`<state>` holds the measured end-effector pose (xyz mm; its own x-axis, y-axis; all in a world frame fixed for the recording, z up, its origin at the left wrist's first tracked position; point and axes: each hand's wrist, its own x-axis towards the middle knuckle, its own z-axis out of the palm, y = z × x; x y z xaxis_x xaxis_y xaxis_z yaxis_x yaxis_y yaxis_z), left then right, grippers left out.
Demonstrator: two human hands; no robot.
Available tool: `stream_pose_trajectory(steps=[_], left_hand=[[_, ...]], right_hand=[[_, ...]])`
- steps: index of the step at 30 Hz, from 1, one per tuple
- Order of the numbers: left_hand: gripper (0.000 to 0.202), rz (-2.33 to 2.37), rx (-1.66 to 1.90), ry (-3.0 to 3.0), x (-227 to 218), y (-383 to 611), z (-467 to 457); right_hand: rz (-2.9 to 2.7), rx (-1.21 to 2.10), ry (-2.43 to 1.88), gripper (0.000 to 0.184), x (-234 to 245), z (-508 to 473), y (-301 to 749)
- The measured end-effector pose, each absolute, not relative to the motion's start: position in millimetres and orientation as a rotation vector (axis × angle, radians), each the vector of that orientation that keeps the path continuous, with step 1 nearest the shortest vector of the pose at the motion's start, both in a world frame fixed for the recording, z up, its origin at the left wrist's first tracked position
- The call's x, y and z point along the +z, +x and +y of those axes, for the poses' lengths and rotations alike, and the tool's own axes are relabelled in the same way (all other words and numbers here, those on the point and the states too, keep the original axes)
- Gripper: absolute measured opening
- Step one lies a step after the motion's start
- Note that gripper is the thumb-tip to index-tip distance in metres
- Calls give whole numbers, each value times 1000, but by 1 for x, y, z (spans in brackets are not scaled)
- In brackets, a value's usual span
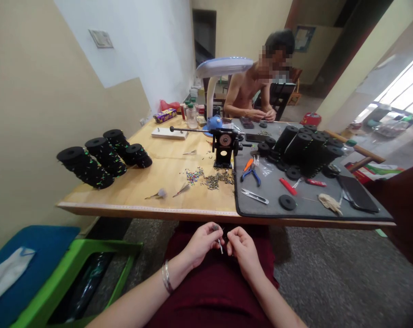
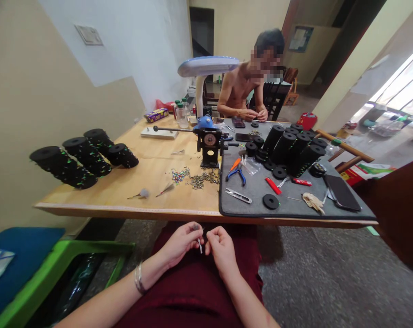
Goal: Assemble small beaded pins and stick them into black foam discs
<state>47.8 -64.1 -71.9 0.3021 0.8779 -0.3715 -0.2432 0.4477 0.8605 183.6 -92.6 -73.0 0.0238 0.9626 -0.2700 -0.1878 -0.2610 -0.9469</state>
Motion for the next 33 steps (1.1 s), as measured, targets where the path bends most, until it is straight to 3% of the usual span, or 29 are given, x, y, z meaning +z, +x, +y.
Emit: stream_pose_trajectory(steps=[22,33], left_hand=[[23,954,805,835,-68,48,-68],[27,871,801,570,-76,46,-66]], right_hand=[[-935,1429,-1322,32,-83,-86,184],[-939,1404,-1321,31,-84,-87,183]])
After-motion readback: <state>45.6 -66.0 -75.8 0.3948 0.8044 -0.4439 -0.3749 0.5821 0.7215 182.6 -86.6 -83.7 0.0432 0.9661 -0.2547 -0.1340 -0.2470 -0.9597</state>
